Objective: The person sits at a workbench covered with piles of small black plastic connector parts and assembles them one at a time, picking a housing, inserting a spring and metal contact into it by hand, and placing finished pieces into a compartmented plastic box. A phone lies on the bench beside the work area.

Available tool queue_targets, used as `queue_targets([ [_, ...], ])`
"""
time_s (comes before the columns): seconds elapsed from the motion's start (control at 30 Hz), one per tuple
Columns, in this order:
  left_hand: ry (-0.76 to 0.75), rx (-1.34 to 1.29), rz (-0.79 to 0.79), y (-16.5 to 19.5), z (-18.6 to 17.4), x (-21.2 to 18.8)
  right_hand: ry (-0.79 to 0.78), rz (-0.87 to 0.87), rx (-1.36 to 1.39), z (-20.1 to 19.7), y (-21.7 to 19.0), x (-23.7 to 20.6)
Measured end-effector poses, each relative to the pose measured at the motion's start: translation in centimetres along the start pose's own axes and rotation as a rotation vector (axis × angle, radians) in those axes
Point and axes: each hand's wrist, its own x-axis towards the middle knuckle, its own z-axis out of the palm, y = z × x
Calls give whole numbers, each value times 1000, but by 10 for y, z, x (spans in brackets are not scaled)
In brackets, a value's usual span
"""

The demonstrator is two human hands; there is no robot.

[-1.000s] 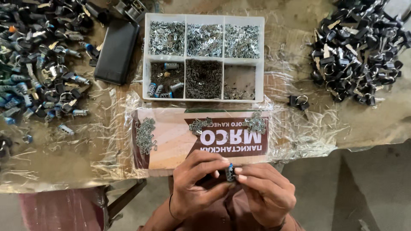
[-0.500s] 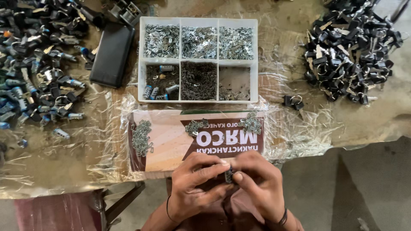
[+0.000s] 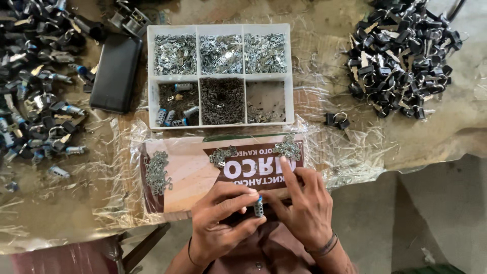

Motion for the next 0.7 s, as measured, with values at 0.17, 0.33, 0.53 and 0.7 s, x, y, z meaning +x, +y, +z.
queue_targets([
  [0.17, -15, 38, 31, 2, 0, 2, -36, -244, -2, -6, 21, -9],
  [0.33, -31, 31, 18, 1, 4, 6, 46, -346, 361, -2, 26, -21],
  [0.53, -31, 49, 24, 7, 6, 5, 177, -80, 691, -15, -6, -28],
  [0.7, -26, 43, 16, 13, 0, 4, 237, -129, 666, -23, -25, -10],
])
